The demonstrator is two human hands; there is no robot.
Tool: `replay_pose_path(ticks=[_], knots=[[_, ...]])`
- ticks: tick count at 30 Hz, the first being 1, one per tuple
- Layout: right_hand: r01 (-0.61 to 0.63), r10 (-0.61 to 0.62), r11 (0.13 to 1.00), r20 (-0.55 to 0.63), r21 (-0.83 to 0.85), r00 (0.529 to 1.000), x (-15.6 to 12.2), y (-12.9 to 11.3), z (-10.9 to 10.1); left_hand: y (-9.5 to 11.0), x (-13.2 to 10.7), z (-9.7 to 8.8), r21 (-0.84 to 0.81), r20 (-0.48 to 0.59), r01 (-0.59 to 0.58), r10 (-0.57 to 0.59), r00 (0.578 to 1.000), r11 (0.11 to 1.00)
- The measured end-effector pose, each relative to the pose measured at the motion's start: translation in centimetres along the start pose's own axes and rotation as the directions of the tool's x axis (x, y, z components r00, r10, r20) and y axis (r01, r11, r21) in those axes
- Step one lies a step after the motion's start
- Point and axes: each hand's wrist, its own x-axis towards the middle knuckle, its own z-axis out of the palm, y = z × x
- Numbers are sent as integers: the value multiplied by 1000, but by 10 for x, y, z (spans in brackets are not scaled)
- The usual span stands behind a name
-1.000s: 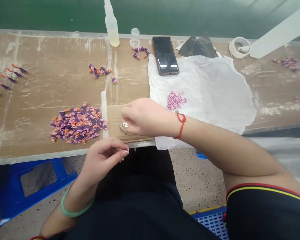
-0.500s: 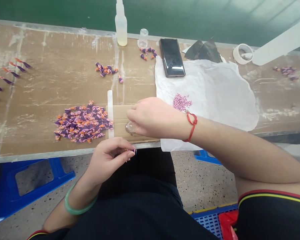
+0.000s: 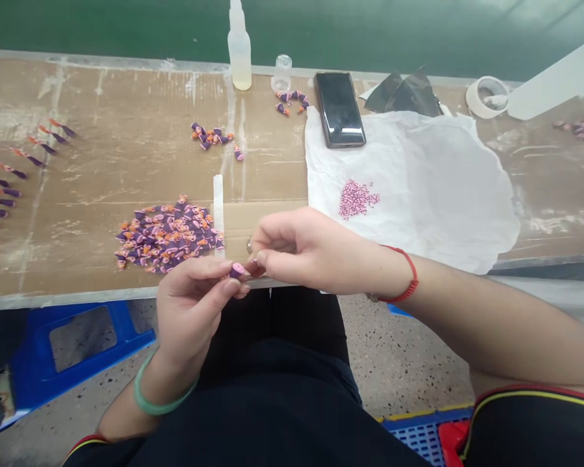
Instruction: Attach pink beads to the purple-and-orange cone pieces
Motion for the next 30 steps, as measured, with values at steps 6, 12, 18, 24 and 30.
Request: replay_pose_path(ticks=[6,12,18,24,30], knots=[[54,-53,997,-25,45,998,-13,-4,7,3,-3,8,24,40,-74,73,997,997],[138,-141,989,-74,-47,987,-20,-4,7,3,-7,11,128,62,-102,94,994,987],[191,-200,977,-114,-91,973,-25,-2,9,3,-8,14,158,69,-123,113,991,980],[194,-210,974,-139,-117,968,-28,-5,10,3,-8,17,150,91,-149,136,986,977],[224,-256,957,-176,-182,950,-29,-10,12,2,-9,18,175,66,-171,162,985,970]])
